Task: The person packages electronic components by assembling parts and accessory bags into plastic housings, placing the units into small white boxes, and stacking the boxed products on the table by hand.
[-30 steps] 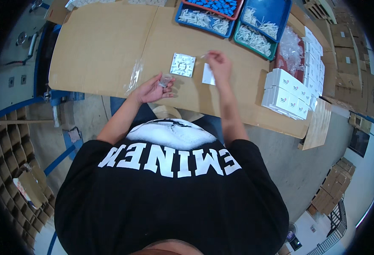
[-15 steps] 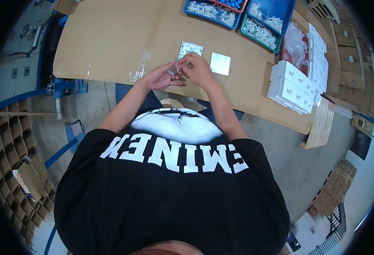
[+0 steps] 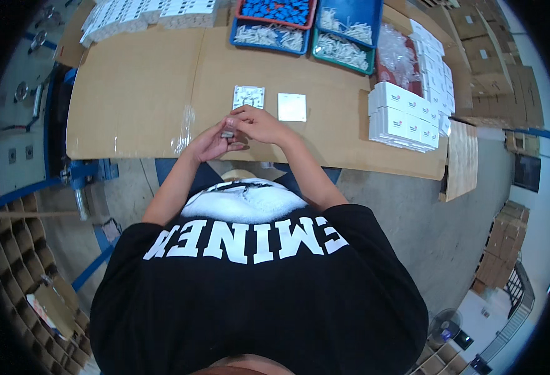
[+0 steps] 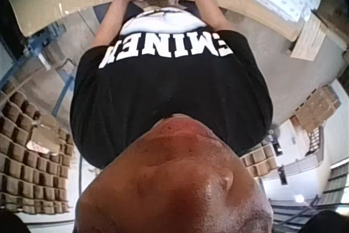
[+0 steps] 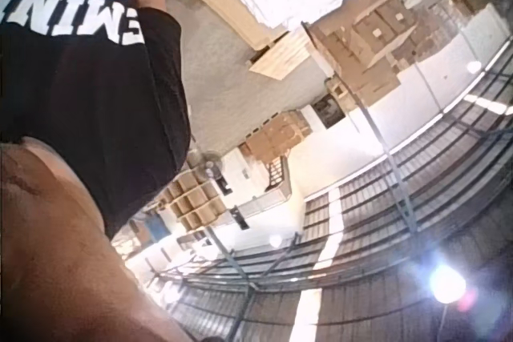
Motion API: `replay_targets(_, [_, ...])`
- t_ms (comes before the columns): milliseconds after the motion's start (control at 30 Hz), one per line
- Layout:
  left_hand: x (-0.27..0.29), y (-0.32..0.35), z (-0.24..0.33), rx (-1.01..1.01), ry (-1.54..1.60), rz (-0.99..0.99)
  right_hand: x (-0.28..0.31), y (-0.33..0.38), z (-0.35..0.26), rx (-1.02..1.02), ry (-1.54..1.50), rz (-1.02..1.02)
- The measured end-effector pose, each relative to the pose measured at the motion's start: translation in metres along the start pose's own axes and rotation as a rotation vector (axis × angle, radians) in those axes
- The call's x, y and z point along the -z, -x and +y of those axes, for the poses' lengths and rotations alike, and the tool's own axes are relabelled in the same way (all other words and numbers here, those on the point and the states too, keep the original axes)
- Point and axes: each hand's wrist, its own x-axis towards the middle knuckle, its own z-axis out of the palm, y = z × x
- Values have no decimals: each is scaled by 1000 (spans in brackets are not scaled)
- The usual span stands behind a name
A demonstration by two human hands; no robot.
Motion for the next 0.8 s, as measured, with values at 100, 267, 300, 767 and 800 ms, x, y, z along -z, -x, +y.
replay_targets(100, [-6, -5, -1, 17, 36, -78, 37, 6, 12, -164, -185, 114])
replay_targets(267, [-28, -5, -8, 61, 60, -36, 132, 5, 93, -125, 89, 601])
replay_targets(300, [-24, -7, -12, 89, 66, -74, 155, 3, 106, -162, 108, 702])
replay_targets(767, [-12, -11, -6, 164, 155, -179, 262, -29, 122, -453, 945, 880])
replay_targets(800, [-10, -11, -5, 175, 160, -172, 264, -30, 124, -481, 979, 853])
